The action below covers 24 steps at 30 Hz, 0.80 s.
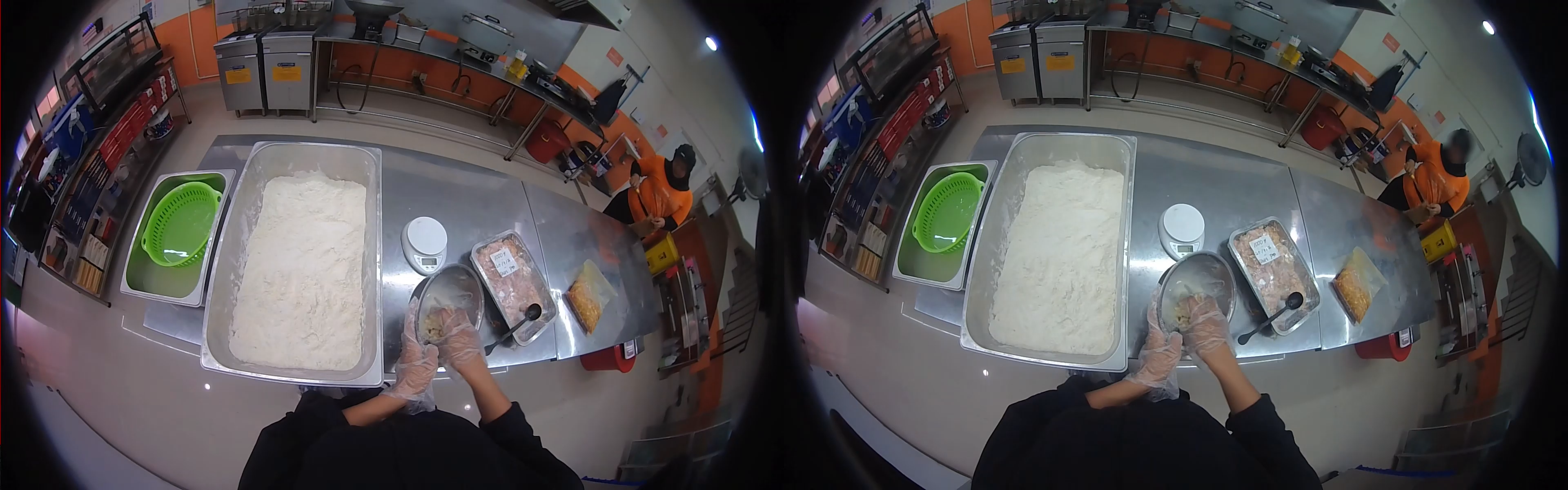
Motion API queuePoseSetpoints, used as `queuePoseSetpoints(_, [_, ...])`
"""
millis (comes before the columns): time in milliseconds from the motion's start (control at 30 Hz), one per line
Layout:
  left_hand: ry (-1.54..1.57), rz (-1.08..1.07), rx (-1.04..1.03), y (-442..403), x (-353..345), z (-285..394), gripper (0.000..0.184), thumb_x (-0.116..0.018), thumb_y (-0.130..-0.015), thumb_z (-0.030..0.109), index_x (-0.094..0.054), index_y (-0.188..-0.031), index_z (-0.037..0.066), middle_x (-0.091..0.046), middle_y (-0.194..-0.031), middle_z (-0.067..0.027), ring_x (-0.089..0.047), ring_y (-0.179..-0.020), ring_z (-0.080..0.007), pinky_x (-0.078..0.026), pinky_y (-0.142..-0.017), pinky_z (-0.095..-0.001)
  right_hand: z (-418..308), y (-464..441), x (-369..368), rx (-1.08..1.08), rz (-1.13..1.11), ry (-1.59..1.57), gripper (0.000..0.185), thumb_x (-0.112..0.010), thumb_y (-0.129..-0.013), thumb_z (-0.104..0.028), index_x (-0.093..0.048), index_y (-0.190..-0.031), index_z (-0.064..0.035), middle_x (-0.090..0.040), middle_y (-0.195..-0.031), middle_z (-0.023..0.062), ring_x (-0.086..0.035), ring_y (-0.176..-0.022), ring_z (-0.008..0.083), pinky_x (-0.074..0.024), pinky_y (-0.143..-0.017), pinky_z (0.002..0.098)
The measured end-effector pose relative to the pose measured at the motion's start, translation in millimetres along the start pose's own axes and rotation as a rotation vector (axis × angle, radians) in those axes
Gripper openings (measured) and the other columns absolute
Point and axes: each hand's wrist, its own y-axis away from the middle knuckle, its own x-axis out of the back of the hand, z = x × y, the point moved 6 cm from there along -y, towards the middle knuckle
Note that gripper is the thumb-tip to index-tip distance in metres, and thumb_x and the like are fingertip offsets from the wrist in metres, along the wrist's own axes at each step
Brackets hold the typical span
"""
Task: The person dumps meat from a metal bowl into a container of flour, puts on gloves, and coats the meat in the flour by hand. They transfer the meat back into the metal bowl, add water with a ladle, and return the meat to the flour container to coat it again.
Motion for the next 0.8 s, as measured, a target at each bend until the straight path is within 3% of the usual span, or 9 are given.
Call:
queuePoseSetpoints(67, [-0.051, -0.025, 0.007, -0.6, -0.1, -0.6, 0.078, -0.042, -0.072, 0.000, -0.005, -0.141, 0.001, -0.022, -0.140, -0.0187, -0.025, -0.130, -0.0296, -0.018, -0.108, -0.0342, 15.8, -12.8, -37.8, -0.081, 0.040, 0.043, 0.040, -0.067, -0.072, -0.028, -0.056, -0.104, -0.0055, -0.057, -0.104, 0.0167, -0.054, -0.101, 0.0275, -0.0435, -0.083, 0.0344])
queuePoseSetpoints(167, [0.036, -0.031, 0.231, 2.2, 1.7, -9.3, 0.079, -0.043, -0.071, -0.002, -0.007, -0.140, 0.001, -0.024, -0.139, -0.0199, -0.026, -0.130, -0.0316, -0.019, -0.108, -0.0338, 39.3, -7.0, -21.0, -0.214, 0.079, -0.781, 0.033, -0.066, -0.073, -0.022, -0.057, -0.099, -0.0040, -0.059, -0.097, 0.0135, -0.059, -0.088, 0.0234, -0.0470, -0.073, 0.0308])
queuePoseSetpoints(200, [0.056, -0.018, 0.327, 4.7, 3.0, -16.7, 0.079, -0.044, -0.071, -0.002, -0.007, -0.140, 0.001, -0.024, -0.139, -0.0204, -0.026, -0.130, -0.0323, -0.019, -0.108, -0.0338, 31.1, -9.5, 11.5, -0.360, -0.035, -0.590, 0.030, -0.064, -0.077, -0.014, -0.054, -0.103, -0.0032, -0.058, -0.097, 0.0099, -0.060, -0.079, 0.0194, -0.0491, -0.067, 0.0274])
queuePoseSetpoints(300, [-0.003, 0.059, 0.553, 20.5, 9.0, -55.9, 0.079, -0.048, -0.072, 0.001, -0.008, -0.140, 0.000, -0.024, -0.139, -0.0222, -0.025, -0.130, -0.0339, -0.020, -0.108, -0.0344, 56.3, -10.2, -8.5, -0.449, -0.199, -1.769, 0.032, -0.060, -0.080, -0.009, -0.050, -0.110, -0.0034, -0.057, -0.101, 0.0092, -0.060, -0.085, 0.0190, -0.0504, -0.072, 0.0273])
queuePoseSetpoints(400, [-0.133, 0.083, 0.564, 26.3, 13.7, -75.4, 0.079, -0.053, -0.076, 0.011, -0.007, -0.139, 0.000, -0.021, -0.140, -0.0242, -0.024, -0.131, -0.0363, -0.021, -0.108, -0.0360, 32.5, -11.5, 37.7, -0.372, -0.149, -1.899, 0.033, -0.055, -0.083, -0.004, -0.045, -0.115, -0.0029, -0.056, -0.102, 0.0103, -0.059, -0.088, 0.0197, -0.0516, -0.075, 0.0291])
queuePoseSetpoints(533, [-0.222, 0.101, 0.620, 32.3, 14.4, -97.8, 0.063, -0.049, -0.082, 0.019, -0.020, -0.134, -0.001, -0.034, -0.128, -0.0215, -0.035, -0.119, -0.0330, -0.029, -0.101, -0.0362, -33.6, -37.6, 62.0, -0.233, -0.299, -1.944, 0.041, -0.060, -0.080, -0.002, -0.043, -0.117, -0.0012, -0.055, -0.100, 0.0122, -0.060, -0.089, 0.0204, -0.0544, -0.075, 0.0309])
queuePoseSetpoints(633, [-0.159, -0.175, 0.882, 47.1, 8.3, -96.4, 0.053, -0.045, -0.087, 0.025, -0.029, -0.130, -0.001, -0.043, -0.120, -0.0188, -0.043, -0.110, -0.0294, -0.034, -0.096, -0.0348, -108.0, -59.0, 78.3, -0.166, -0.471, -1.999, 0.052, -0.063, -0.079, -0.007, -0.039, -0.125, -0.0018, -0.055, -0.101, 0.0131, -0.058, -0.096, 0.0222, -0.0532, -0.080, 0.0331])
queuePoseSetpoints(733, [-0.074, -0.657, 1.178, 75.4, 6.7, -76.3, 0.047, -0.041, -0.092, 0.031, -0.038, -0.126, -0.001, -0.051, -0.111, -0.0160, -0.050, -0.102, -0.0258, -0.039, -0.091, -0.0335, -166.6, -86.3, 71.9, 0.057, -0.503, -1.457, 0.060, -0.064, -0.080, -0.020, -0.036, -0.131, -0.0031, -0.053, -0.113, 0.0152, -0.054, -0.106, 0.0261, -0.0472, -0.088, 0.0338])
queuePoseSetpoints(800, [-0.056, -0.825, 1.115, 81.8, 18.1, -47.3, 0.046, -0.038, -0.095, 0.034, -0.044, -0.124, -0.002, -0.056, -0.105, -0.0141, -0.054, -0.096, -0.0233, -0.043, -0.087, -0.0326, -189.9, -97.9, 59.7, 0.231, -0.442, -0.966, 0.062, -0.062, -0.081, -0.023, -0.034, -0.133, -0.0032, -0.051, -0.121, 0.0150, -0.052, -0.109, 0.0265, -0.0434, -0.093, 0.0330])
